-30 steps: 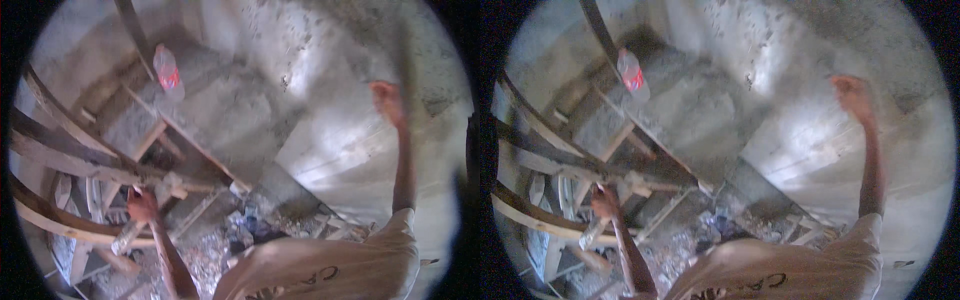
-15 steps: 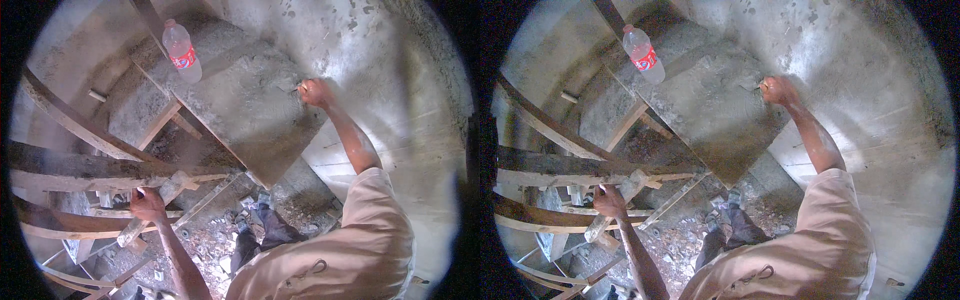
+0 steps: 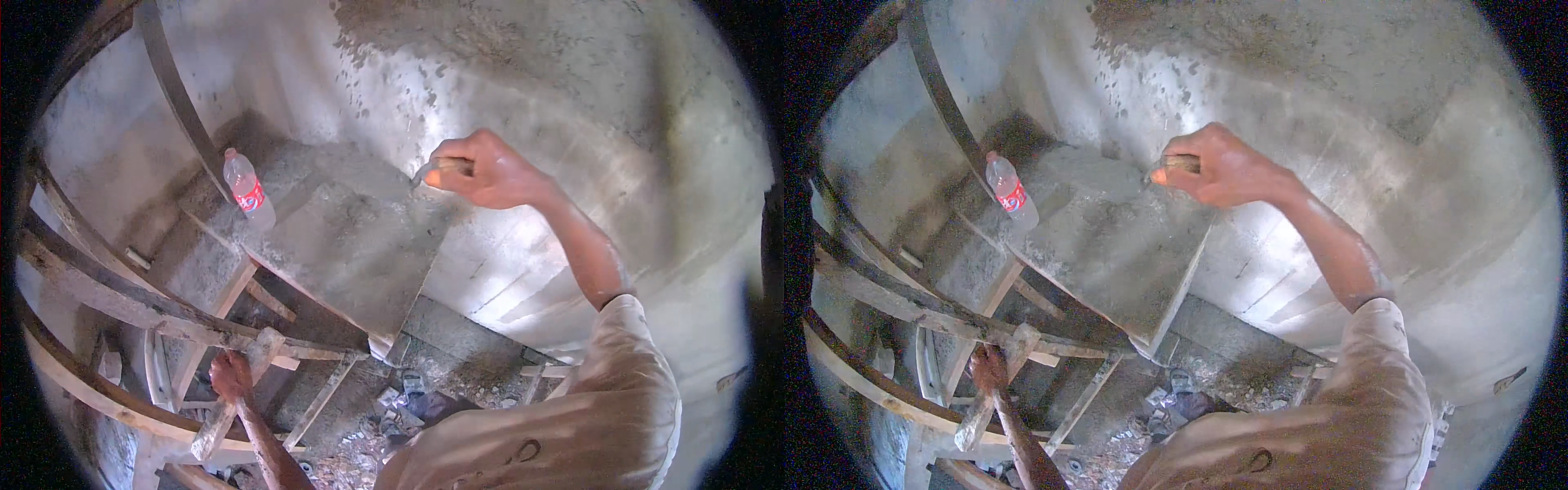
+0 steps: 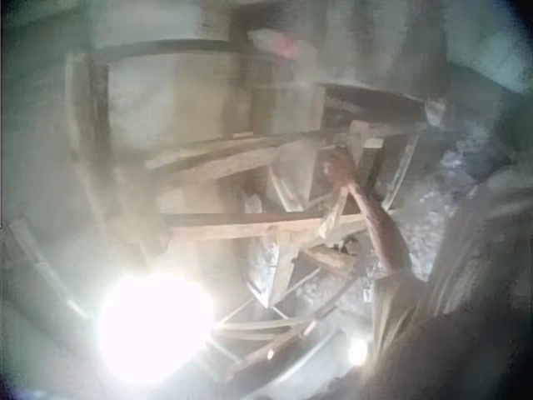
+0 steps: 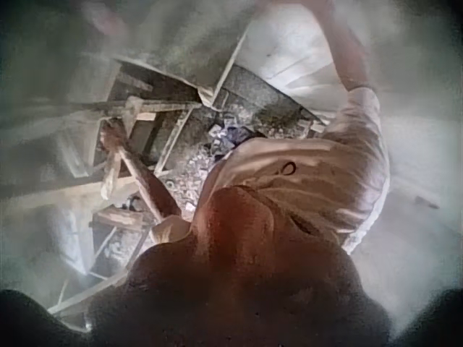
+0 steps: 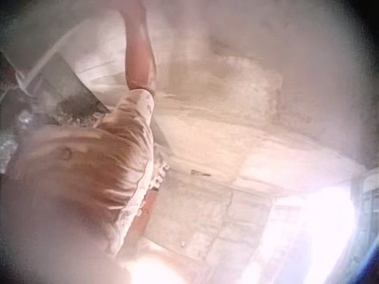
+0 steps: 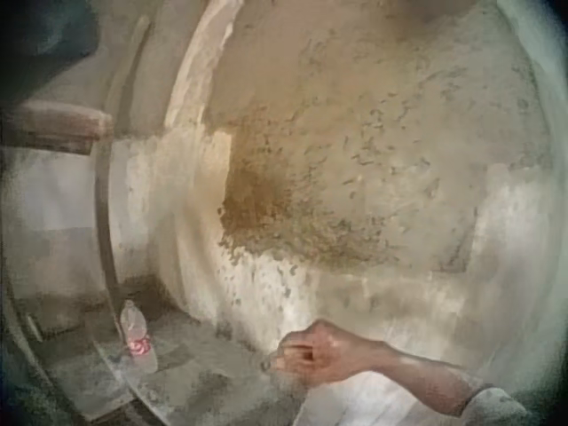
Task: The person applies wet cement to a wall using a trowel and smooths it with a straightedge. They repeatedly scoop cement from a wooden board, spread it on the wall, and level the surface. A plastic bottle is used to add water to the mix during the process.
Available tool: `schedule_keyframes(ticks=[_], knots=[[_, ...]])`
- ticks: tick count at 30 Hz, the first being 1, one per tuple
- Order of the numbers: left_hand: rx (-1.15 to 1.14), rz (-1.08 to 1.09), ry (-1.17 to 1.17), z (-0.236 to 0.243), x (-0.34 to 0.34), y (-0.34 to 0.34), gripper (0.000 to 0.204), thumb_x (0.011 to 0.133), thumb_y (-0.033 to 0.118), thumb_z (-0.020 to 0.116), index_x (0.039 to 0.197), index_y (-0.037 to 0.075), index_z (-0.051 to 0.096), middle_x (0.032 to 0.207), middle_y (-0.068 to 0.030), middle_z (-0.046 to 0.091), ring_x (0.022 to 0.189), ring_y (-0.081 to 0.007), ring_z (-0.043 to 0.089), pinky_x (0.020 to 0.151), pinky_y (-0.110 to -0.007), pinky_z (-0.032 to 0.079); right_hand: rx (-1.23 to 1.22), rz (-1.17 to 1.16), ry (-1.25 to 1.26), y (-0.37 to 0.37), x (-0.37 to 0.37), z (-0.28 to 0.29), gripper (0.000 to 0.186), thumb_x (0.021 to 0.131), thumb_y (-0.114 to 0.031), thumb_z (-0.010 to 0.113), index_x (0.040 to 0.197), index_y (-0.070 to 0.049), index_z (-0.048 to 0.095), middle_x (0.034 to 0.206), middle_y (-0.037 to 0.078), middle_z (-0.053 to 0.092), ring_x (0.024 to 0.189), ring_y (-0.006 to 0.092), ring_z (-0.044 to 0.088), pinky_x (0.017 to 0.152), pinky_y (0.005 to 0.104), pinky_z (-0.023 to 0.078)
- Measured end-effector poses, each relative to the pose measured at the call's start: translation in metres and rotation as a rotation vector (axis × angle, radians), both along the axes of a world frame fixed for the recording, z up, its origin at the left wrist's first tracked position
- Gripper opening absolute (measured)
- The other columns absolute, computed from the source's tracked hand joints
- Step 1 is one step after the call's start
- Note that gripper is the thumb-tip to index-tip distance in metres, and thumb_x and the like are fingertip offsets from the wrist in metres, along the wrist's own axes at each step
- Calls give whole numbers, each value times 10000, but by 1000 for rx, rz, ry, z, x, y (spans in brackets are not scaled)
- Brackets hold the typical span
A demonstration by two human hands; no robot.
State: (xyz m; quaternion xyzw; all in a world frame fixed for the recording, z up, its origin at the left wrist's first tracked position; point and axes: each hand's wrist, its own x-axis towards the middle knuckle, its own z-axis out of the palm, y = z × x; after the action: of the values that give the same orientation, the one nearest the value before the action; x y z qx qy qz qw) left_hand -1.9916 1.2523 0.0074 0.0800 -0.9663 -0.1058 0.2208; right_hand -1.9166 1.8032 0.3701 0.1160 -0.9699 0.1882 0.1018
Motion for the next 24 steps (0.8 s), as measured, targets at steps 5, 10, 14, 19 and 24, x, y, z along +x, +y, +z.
schedule_keyframes(ticks=[5,10,14,19,24], knots=[[-54,-159,-88,-11,-5,-9,422,993,472,533,1072,98,714,1045,-194,698,1007,-450,677,855,-568,553,-537,30,-298,14,45,52,298,1021,-323,711,1025,-28,759,677,45,680,545,101,627,508,286,502],[-18,-208,-283,-12,-4,-8,418,1003,462,524,1071,98,718,1065,-213,708,997,-454,678,859,-574,545,-731,-465,228,213,83,56,448,1083,-387,587,1349,-31,649,1152,78,714,927,180,695,781,337,601],[28,-194,-171,0,-3,-4,402,1011,417,537,1118,63,695,1041,-225,707,986,-466,665,842,-582,534,-614,-692,413,241,138,83,308,1060,-299,635,1291,-111,714,1085,-2,753,863,138,674,749,276,552],[-13,-369,33,-27,0,-16,355,998,339,589,1142,21,652,968,-215,675,892,-468,636,787,-590,510,81,-593,-149,200,90,-108,197,989,-187,721,1123,-52,773,1024,58,771,847,168,690,787,305,561],[-364,-348,-14,-41,6,-57,280,970,254,621,1110,13,638,973,-217,667,887,-464,632,750,-581,498,209,21,-481,49,-26,-283,284,950,-327,666,975,-62,765,956,215,731,896,413,718,812,532,568]])
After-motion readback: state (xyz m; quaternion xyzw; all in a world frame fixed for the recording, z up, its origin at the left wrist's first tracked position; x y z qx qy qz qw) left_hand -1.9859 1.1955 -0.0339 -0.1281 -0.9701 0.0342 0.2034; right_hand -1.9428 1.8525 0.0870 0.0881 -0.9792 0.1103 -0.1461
